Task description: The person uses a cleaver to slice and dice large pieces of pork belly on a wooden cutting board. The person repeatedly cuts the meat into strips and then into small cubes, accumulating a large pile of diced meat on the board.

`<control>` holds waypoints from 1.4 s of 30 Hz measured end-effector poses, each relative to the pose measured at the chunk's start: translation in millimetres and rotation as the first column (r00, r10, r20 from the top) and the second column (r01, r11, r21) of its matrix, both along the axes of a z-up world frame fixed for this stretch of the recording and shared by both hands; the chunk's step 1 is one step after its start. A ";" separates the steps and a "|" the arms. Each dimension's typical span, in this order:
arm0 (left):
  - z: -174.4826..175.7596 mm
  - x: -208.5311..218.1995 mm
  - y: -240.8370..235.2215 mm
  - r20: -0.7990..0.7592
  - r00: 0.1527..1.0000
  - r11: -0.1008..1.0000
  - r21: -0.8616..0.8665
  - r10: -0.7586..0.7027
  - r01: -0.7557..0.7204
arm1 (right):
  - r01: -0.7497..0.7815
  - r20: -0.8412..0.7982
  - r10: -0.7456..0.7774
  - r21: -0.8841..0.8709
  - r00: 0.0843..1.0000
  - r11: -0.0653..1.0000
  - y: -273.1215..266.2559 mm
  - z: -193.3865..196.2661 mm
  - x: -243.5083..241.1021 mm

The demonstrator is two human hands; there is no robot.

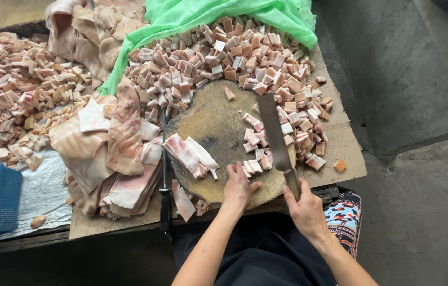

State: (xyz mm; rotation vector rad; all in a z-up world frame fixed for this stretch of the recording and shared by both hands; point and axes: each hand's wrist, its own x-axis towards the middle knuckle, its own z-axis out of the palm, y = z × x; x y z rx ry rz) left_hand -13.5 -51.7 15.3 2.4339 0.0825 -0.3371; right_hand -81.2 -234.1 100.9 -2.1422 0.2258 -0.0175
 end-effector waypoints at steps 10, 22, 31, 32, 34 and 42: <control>-30.5 131.6 -60.0 0.114 0.983 0.981 -0.148 0.141 -0.123 | 0.237 -0.381 -0.214 0.015 0.899 0.971 -12.5 -53.9 -11.8; -55.1 215.6 150.6 0.062 0.998 0.901 0.435 -0.025 -0.005 | 0.108 -0.115 -0.118 -0.087 0.986 0.990 -20.5 -71.1 -14.9; 0.0 159.1 153.2 -0.299 0.950 0.830 0.503 -0.095 0.241 | 0.026 -0.138 -0.047 -0.146 0.989 0.989 -20.7 -76.9 -18.3; 10.7 153.5 148.0 -0.300 0.946 0.838 0.479 -0.125 0.262 | 0.017 -0.094 -0.032 -0.151 0.995 0.988 -22.6 -77.2 -17.8; 34.0 142.1 137.2 -0.298 0.936 0.848 0.432 -0.186 0.306 | 0.000 -0.007 -0.001 -0.159 1.000 0.987 -26.4 -76.0 -15.3; 99.3 58.3 83.4 -0.066 0.957 0.946 -0.189 -0.281 0.264 | 0.116 -0.341 -0.104 0.014 0.934 0.993 -27.2 -45.4 -1.0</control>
